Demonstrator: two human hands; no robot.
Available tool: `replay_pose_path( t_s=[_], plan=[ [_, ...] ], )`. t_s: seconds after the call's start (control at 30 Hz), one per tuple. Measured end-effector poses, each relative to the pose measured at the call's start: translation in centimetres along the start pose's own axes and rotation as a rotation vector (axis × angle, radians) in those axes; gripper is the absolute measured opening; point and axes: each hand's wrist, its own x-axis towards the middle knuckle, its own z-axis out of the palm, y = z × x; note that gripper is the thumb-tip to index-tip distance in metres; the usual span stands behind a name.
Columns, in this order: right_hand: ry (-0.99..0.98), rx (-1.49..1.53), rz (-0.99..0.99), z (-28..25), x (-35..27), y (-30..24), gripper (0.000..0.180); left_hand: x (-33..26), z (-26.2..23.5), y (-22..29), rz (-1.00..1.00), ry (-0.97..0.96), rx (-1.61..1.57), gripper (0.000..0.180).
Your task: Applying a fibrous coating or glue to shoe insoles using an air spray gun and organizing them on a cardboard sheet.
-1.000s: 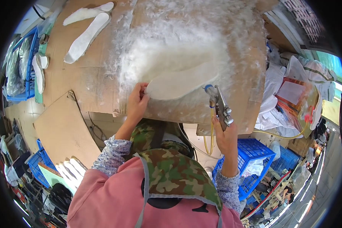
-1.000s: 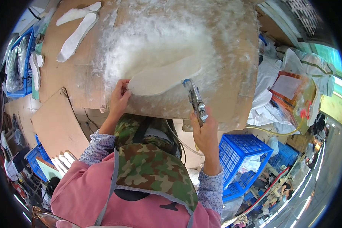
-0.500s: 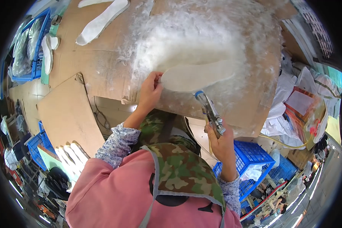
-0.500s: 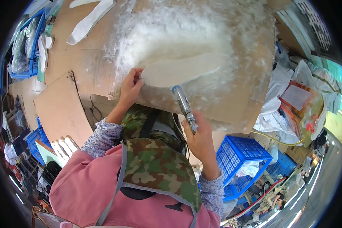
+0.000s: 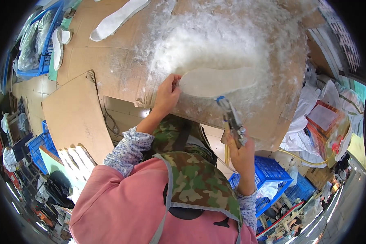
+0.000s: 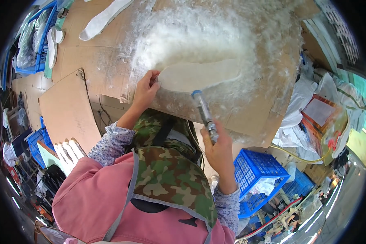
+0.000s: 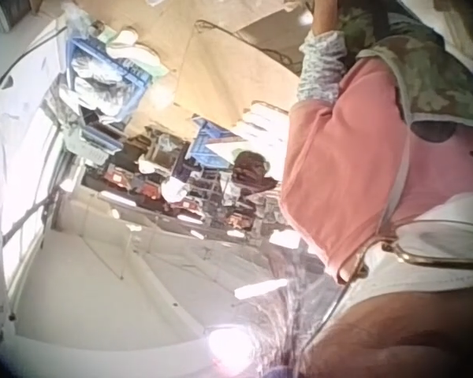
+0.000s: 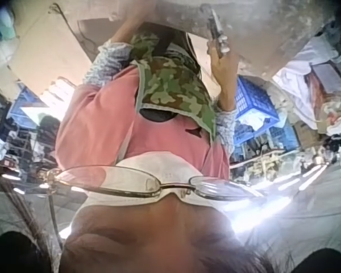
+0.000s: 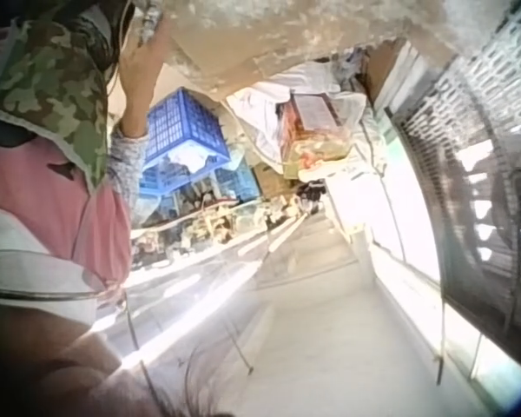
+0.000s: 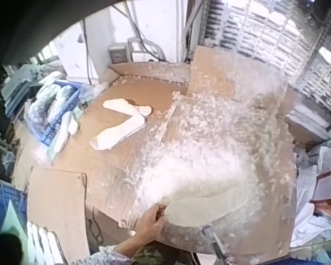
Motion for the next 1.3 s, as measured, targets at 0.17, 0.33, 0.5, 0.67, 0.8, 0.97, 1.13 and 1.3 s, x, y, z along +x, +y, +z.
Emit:
replay_pose_path(
  t_s=[0.17, 0.33, 0.5, 0.67, 0.8, 0.97, 1.13, 1.3],
  plan=[
    [0.142, 0.014, 0.003, -1.5, 1.0, 2.4, 0.025, -0.7, -0.3, 1.8, -0.066, -0.062, -0.134, 0.025],
    [0.325, 0.278, 0.011, -4.0, 0.4, 6.1, 0.028, -2.0, -1.6, 10.1, -0.172, -0.155, -0.673, 0.024],
    [0.228, 0.419, -0.056, -7.0, -2.1, 6.0, 0.027, -6.2, -8.1, 13.2, 0.062, -0.022, -0.880, 0.026],
    [-0.093, 0.419, -0.236, -3.4, 2.6, 4.5, 0.028, -12.1, -17.0, 6.7, 0.124, 0.401, -0.870, 0.022],
    [-0.230, 0.382, -0.290, -1.0, 4.6, 2.8, 0.028, -20.6, -21.8, -1.8, 0.060, 0.800, -0.767, 0.027],
    [-0.324, 0.293, -0.315, 1.3, 5.5, -0.1, 0.029, -32.5, -21.9, -13.4, -0.148, 1.335, -0.749, 0.028],
    [-0.322, 0.205, -0.312, 1.5, 4.6, -1.7, 0.029, -40.2, -19.9, -20.6, -0.412, 1.552, -0.724, 0.030],
    [-0.378, 0.107, -0.270, 2.0, 4.8, -2.9, 0.036, -43.7, -19.4, -22.7, -0.805, 1.553, -0.115, 0.029]
  ],
)
